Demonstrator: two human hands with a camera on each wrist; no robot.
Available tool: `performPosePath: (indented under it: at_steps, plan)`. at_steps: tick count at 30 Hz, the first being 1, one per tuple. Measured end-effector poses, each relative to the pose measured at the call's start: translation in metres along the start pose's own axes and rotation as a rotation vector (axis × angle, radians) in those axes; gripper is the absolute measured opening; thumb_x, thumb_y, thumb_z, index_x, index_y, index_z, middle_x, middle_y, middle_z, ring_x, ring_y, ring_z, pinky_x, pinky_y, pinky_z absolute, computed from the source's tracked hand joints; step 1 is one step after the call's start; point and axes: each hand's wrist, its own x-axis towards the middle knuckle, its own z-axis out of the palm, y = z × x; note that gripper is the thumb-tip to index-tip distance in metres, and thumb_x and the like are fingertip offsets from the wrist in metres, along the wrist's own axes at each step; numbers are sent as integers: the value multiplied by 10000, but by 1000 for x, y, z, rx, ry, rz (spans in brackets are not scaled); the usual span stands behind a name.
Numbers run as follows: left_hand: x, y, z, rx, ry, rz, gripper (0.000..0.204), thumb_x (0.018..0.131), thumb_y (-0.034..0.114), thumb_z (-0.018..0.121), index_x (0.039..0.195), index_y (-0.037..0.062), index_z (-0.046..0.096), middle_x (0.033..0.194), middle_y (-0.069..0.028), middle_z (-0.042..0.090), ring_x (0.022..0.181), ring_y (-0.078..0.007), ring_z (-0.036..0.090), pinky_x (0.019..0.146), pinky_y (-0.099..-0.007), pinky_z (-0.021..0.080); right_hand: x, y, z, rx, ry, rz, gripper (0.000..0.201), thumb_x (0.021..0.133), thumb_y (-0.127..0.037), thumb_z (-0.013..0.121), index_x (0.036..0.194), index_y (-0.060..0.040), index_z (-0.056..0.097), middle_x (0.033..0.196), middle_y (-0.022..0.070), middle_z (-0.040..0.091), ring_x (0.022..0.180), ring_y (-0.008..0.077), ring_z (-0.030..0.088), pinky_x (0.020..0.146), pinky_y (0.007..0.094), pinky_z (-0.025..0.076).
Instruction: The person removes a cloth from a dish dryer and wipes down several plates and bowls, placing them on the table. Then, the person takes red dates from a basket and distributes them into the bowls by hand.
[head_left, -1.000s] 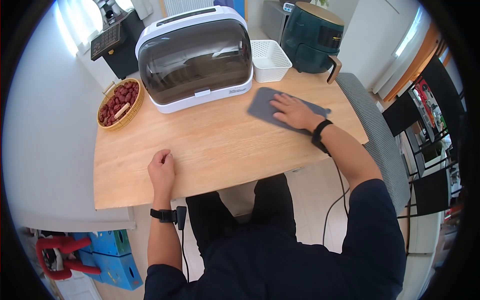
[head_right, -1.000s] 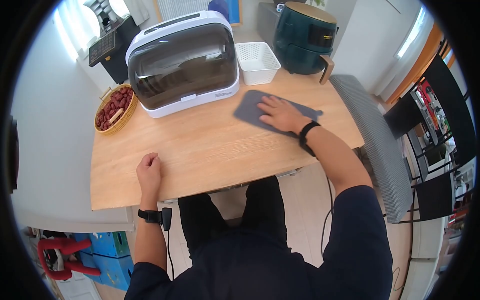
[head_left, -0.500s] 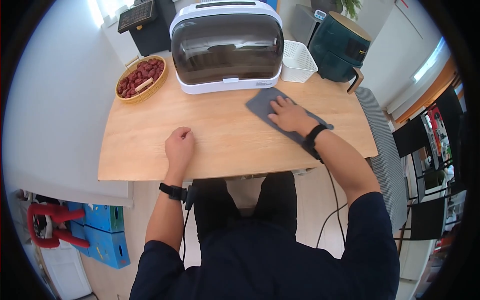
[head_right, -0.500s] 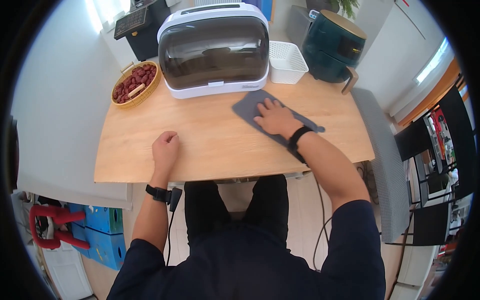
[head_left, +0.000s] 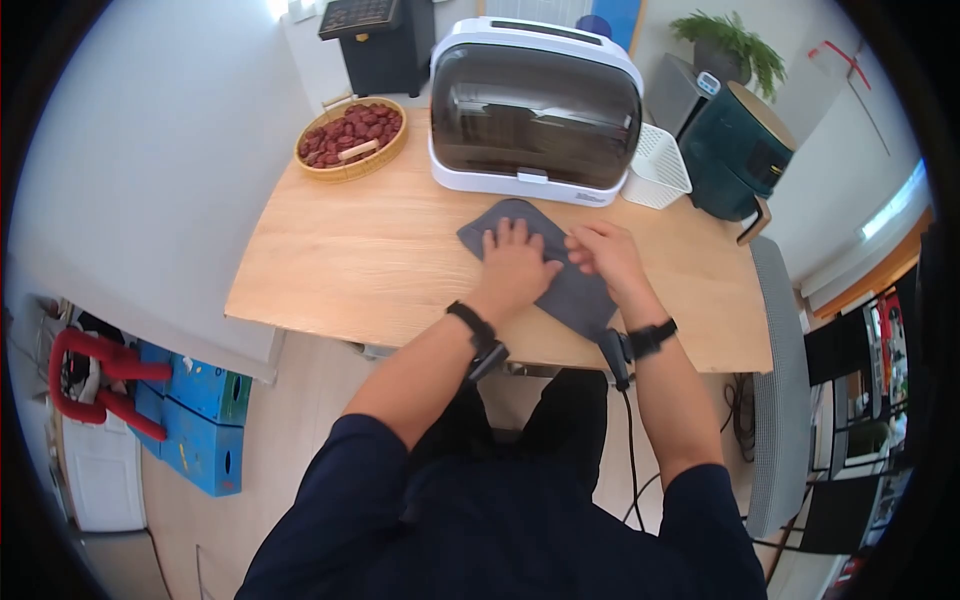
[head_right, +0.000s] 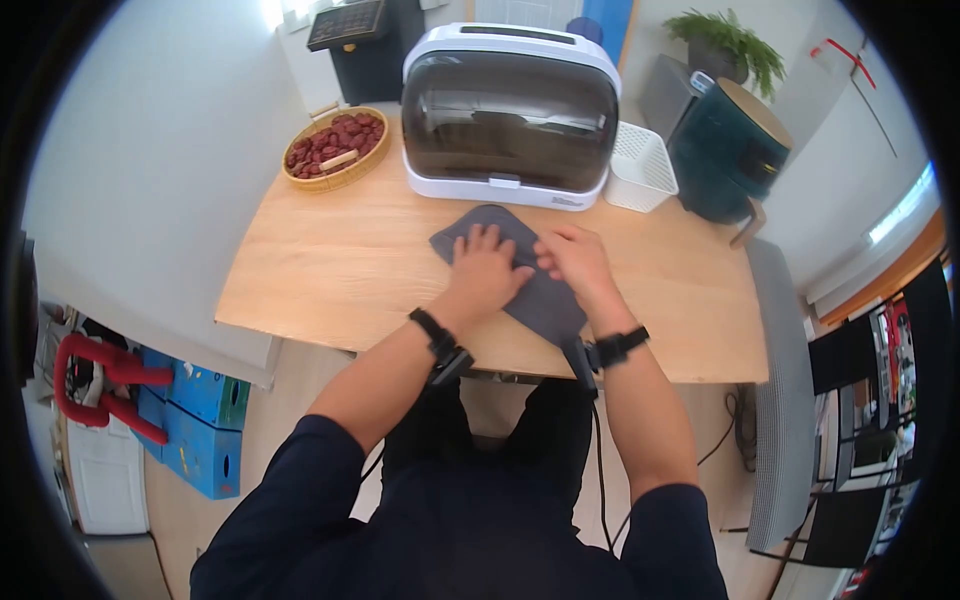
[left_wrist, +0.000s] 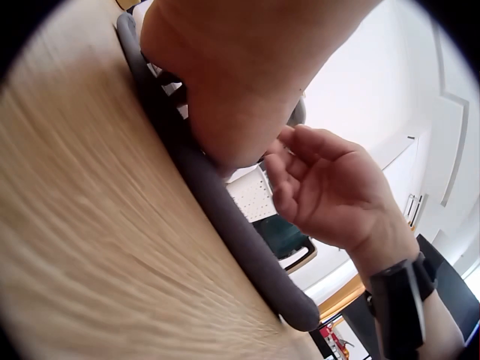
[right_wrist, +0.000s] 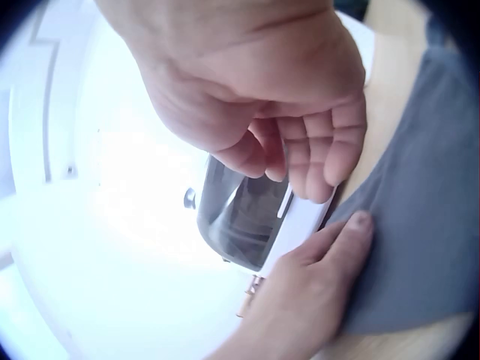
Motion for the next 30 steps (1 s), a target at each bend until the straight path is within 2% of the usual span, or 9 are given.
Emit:
performPosePath:
  at_steps: [1, 2, 3, 5, 7, 14, 20, 23, 30]
  plan:
    - [4, 3, 9, 21, -72, -9, 595, 943, 464, 651, 1342, 23, 620, 1531, -296, 446, 1454, -509, 347, 1180, -652, 248, -14, -2, -4, 183, 3, 93, 262, 987, -228, 670, 1115, -4, 717, 901, 55, 743, 736, 112, 683, 633, 237, 516]
    - [7, 3, 8, 38, -141, -17, 681, 954, 524, 621, 1428, 38, 571, 1604, -283, 371, 1513, -496, 274, 1201, -680, 181, -20, 3, -5, 181, -10, 88, 262, 987, -228, 670, 1115, -4, 717, 901, 55, 743, 736, 112, 683, 633, 237, 516]
    - [9, -2, 6, 41, -134, -26, 681, 954, 524, 621, 1428, 38, 571, 1604, -283, 371, 1513, -496, 274, 1201, -680, 181, -25, 9, -8, 205, 17, 98, 270, 999, -238, 660, 1140, -14, 709, 898, 53, 743, 725, 106, 678, 616, 236, 510]
    - [8, -6, -10, 53, -330, -53, 773, 981, 585, 550, 1540, 60, 461, 1657, -263, 295, 1551, -483, 204, 1220, -678, 132, -36, 21, -10, 227, 36, 112, 277, 1011, -249, 650, 1165, -23, 701, 896, 51, 743, 714, 101, 672, 598, 234, 505]
    - [-5, -25, -27, 92, -333, -90, 781, 987, 593, 535, 1554, 64, 443, 1668, -251, 281, 1554, -479, 196, 1222, -676, 130, -46, 36, -9, 254, 158, 75, 251, 1019, -231, 638, 1138, -23, 714, 867, 50, 737, 678, 97, 653, 572, 230, 485]
    - [-12, -132, -72, 203, -300, -273, 780, 1001, 616, 499, 1587, 108, 409, 1700, -199, 243, 1572, -445, 163, 1235, -666, 117, -59, 71, 23, 221, 148, 22, 189, 1019, -179, 644, 1072, -23, 736, 808, 34, 714, 628, 78, 611, 562, 223, 470]
    - [5, -182, -97, 231, -341, -262, 774, 1002, 631, 498, 1592, 139, 403, 1695, -169, 264, 1572, -402, 192, 1234, -649, 164, -62, 79, 23, 104, 160, -46, 184, 1020, -160, 647, 1084, -9, 729, 818, 31, 704, 648, 70, 604, 560, 215, 467]
    - [-5, -213, -116, 263, -345, -266, 769, 1007, 624, 494, 1595, 140, 396, 1699, -165, 256, 1574, -390, 194, 1235, -649, 166, -68, 78, 22, 135, 170, -62, 190, 1022, -161, 645, 1091, -3, 726, 825, 33, 706, 657, 74, 610, 575, 217, 478]
    - [-43, -302, -164, 354, -302, -413, 763, 1024, 628, 454, 1612, 150, 368, 1711, -155, 234, 1583, -371, 182, 1248, -614, 155, -66, 84, 27, 102, 168, -93, 190, 1023, -146, 641, 1094, 12, 721, 827, 32, 705, 670, 73, 610, 604, 221, 490]
